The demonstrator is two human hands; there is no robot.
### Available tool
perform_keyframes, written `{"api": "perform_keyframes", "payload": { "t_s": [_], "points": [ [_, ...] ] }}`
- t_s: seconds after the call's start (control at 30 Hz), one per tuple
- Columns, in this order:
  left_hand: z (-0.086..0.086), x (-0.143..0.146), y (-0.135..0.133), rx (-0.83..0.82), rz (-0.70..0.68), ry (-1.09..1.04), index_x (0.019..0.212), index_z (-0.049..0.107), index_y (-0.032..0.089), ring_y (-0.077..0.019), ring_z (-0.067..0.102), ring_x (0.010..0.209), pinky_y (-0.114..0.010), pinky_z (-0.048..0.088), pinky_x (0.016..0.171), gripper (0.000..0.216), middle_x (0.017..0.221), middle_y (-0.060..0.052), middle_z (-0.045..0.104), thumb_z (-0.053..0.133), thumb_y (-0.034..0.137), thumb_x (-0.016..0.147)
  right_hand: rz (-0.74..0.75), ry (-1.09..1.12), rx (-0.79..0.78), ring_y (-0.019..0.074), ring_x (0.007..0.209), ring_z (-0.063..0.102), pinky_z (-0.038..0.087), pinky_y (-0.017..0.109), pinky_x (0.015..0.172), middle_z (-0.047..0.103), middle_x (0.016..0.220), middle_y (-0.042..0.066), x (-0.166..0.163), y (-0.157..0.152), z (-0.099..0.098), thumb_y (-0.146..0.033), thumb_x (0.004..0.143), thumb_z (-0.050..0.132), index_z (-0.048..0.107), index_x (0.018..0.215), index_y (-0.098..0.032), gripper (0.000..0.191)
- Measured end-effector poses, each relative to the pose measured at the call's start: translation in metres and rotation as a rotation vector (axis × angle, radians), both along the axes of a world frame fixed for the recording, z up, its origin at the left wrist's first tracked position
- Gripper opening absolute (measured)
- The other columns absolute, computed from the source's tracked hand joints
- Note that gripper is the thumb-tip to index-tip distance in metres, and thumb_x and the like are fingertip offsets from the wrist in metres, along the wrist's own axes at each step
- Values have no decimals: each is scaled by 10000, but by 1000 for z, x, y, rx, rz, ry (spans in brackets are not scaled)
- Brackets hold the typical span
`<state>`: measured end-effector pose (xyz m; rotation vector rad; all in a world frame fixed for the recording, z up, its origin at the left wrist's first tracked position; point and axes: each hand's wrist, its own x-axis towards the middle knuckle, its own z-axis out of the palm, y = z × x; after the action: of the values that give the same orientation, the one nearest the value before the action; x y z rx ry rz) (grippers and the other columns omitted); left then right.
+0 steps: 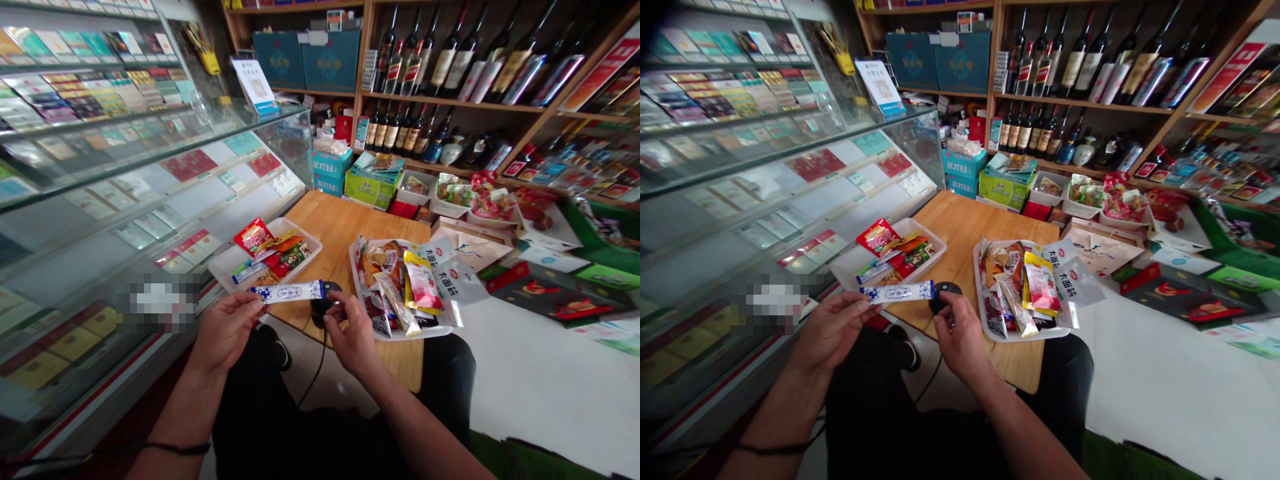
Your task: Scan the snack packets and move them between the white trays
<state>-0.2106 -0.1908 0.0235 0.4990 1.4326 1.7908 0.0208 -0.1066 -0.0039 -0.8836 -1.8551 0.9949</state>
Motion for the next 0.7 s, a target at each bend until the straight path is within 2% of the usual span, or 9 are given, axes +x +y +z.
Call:
{"api": "perform_keyframes", "payload": {
  "t_s": [0.17,0.27,0.43,0.53,0.6,0.7],
  "points": [
    [5,21,4,-43,-145,-58,742,759,162,-203,696,749,-389,614,750,241,814,-61,743,916,255,584,-22,-4,155,203,1003,664,564,346,900,678,1126,81,8,5,7,-153,926,572,651,1231,-254,331],
    [5,30,4,-39,-197,-98,758,760,148,-197,703,773,-357,607,759,242,833,-66,749,918,244,601,-8,14,195,215,1060,664,554,365,947,704,1102,73,14,6,9,-146,936,574,681,1195,-261,304],
    [1,34,5,-8,-270,-102,961,770,151,-200,723,836,-359,589,844,286,883,-77,760,865,295,733,33,43,202,213,1032,673,552,351,913,720,1064,72,20,8,9,-179,938,628,735,1086,-252,197],
    [-5,31,8,-36,-302,4,1075,750,166,-174,708,786,-305,565,784,335,857,-60,749,822,332,792,71,20,80,202,928,685,542,332,845,737,956,57,21,11,7,-248,964,619,749,998,-235,134],
    [-11,28,12,-82,-289,132,1094,742,174,-134,653,688,-240,513,670,337,766,-22,710,804,348,812,86,4,-88,188,813,682,532,309,763,728,833,44,20,14,4,-309,981,592,744,900,-219,195],
    [-20,24,19,-146,-253,284,971,741,173,-90,504,545,-198,380,533,259,586,36,578,774,391,834,109,71,-395,168,696,669,523,280,671,721,759,39,16,18,-2,-417,969,587,725,838,-196,291]
  ]
}}
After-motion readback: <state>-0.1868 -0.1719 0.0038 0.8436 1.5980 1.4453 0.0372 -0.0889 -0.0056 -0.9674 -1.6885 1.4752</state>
